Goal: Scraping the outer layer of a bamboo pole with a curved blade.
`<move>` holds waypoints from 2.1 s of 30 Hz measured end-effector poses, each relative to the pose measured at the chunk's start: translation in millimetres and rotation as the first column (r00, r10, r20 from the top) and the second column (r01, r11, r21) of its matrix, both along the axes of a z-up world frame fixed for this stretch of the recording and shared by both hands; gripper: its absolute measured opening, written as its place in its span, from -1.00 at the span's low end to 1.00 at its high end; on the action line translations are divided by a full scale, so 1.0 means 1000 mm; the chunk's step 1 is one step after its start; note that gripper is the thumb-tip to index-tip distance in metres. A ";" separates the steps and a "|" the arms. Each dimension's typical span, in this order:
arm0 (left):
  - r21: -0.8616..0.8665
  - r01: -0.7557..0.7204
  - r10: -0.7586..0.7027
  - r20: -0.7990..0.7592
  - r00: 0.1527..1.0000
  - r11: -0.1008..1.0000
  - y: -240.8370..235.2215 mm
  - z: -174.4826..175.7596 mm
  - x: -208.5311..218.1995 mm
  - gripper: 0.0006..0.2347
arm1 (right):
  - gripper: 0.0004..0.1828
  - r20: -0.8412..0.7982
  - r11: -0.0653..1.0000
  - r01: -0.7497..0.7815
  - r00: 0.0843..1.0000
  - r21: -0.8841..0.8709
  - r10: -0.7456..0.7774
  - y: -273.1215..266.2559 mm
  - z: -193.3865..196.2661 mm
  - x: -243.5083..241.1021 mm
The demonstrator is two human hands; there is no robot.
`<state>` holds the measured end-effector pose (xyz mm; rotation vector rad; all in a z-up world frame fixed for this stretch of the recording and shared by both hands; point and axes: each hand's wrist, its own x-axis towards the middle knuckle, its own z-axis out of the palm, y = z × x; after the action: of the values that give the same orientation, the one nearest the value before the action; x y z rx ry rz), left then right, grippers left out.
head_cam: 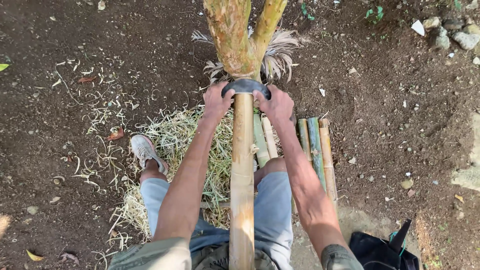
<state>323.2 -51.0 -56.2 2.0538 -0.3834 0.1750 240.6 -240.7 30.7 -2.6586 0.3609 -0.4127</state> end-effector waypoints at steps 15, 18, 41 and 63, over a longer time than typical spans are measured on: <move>0.046 -0.045 0.042 0.063 0.997 0.998 0.025 0.015 -0.100 -0.73 | -0.47 0.252 0.996 -0.020 0.967 -0.084 0.041 0.023 -0.019 -0.088; -0.020 -0.033 0.034 0.034 0.999 0.999 0.038 0.020 -0.139 -0.72 | -0.50 0.206 0.995 -0.011 0.978 -0.095 0.030 0.033 -0.013 -0.123; -0.085 0.004 -0.011 -0.083 0.997 0.996 0.046 0.034 -0.162 -0.82 | -0.52 -0.034 0.997 -0.035 0.999 -0.068 0.033 0.034 0.008 -0.131; -0.153 -0.036 0.040 0.021 0.999 0.988 0.016 -0.010 -0.071 -0.76 | -0.51 0.134 0.990 -0.068 0.987 -0.121 0.084 0.019 0.007 -0.058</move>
<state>251.8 -35.4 -65.9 1.9102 -0.3352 0.2449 182.7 -221.4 37.2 -2.7260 0.1977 -0.6070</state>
